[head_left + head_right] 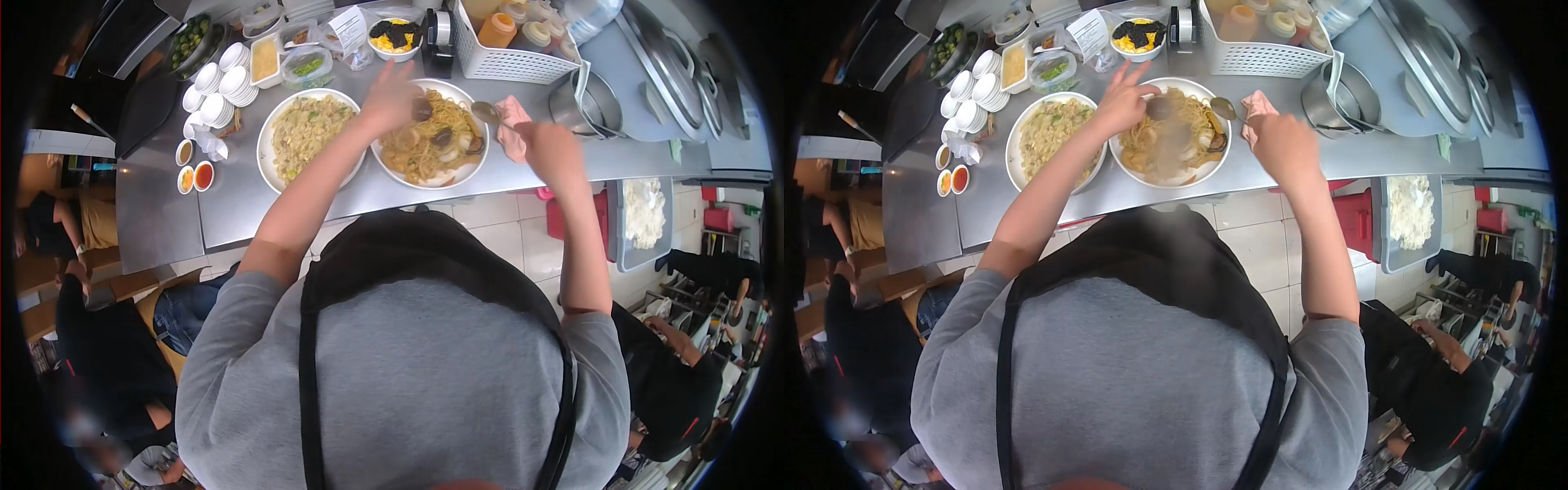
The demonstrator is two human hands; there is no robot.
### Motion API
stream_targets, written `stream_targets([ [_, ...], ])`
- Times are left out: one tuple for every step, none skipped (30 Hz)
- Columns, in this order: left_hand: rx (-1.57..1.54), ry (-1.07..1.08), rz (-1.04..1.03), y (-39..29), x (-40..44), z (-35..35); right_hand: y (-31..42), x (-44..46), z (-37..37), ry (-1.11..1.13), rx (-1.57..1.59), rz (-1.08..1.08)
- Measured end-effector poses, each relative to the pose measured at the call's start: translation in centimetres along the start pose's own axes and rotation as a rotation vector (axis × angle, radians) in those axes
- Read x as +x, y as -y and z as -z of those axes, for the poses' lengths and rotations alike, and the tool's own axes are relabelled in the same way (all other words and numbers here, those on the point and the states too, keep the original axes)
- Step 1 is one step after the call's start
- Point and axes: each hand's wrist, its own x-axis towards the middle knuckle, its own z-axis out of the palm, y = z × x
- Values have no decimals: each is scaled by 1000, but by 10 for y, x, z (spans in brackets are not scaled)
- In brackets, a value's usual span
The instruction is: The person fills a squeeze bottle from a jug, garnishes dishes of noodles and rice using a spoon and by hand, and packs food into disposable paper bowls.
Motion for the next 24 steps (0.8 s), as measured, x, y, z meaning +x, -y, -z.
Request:
stream_targets([
  [0, 0, -3, -1, -2, 7, 3, -8, -4, -19, -89, -7],
  [43, 20, -26, -3, -5, 15, 4, -11, -10, -37, -177, -12],
  [86, 40, -48, -3, -8, 19, 0, -12, -22, -37, -178, -12],
  [86, 40, -49, 1, -12, 16, -6, -13, -40, -66, -186, 14],
  [-11, -44, -32, 7, -16, 10, -10, -15, -54, -94, -195, 40],
  [-108, -129, -16, 8, -20, 10, -8, -17, -61, -101, -162, 49],
  [-107, -128, -16, 10, -23, 10, -4, -19, -67, -101, -161, 49],
  [-132, -146, -27, 11, -28, 10, 1, -21, -72, -58, -141, 36],
  [-157, -165, -39, 11, -32, 12, 6, -24, -75, -16, -120, 22],
  [-156, -162, -40, 12, -36, 13, 10, -27, -77, -44, -74, 24],
  [-180, -169, -28, 13, -41, 14, 13, -27, -77, -43, -72, 20],
  [-204, -176, -16, 14, -45, 15, 14, -27, -76, -77, -22, 35],
  [-205, -173, -18, 15, -49, 15, 15, -27, -74, -111, 27, 51],
  [-219, -191, -15, 17, -54, 15, 16, -27, -71, -111, 28, 47],
  [-233, -210, -11, 17, -59, 16, 16, -26, -69, -148, 13, 31],
  [-233, -209, -13, 17, -64, 18, 17, -25, -67, -187, -3, 16],
  [-228, -187, 21, 15, -69, 21, 16, -25, -66, -188, -3, 14],
  [-224, -165, 54, 14, -74, 24, 15, -26, -64, -143, -41, -2],
  [-224, -164, 53, 14, -78, 25, 15, -27, -64, -97, -79, -19],
  [-232, -163, 63, 15, -82, 26, 16, -27, -66, -97, -80, -21],
  [-241, -162, 72, 16, -85, 26, 17, -28, -71, -103, -94, 3],
  [-244, -160, 70, 16, -87, 26, 18, -30, -76, -107, -109, 27],
  [-255, -163, 67, 17, -90, 26, 20, -30, -80, -106, -110, 24],
  [-265, -167, 65, 17, -92, 26, 24, -30, -84, -74, -138, 12],
])
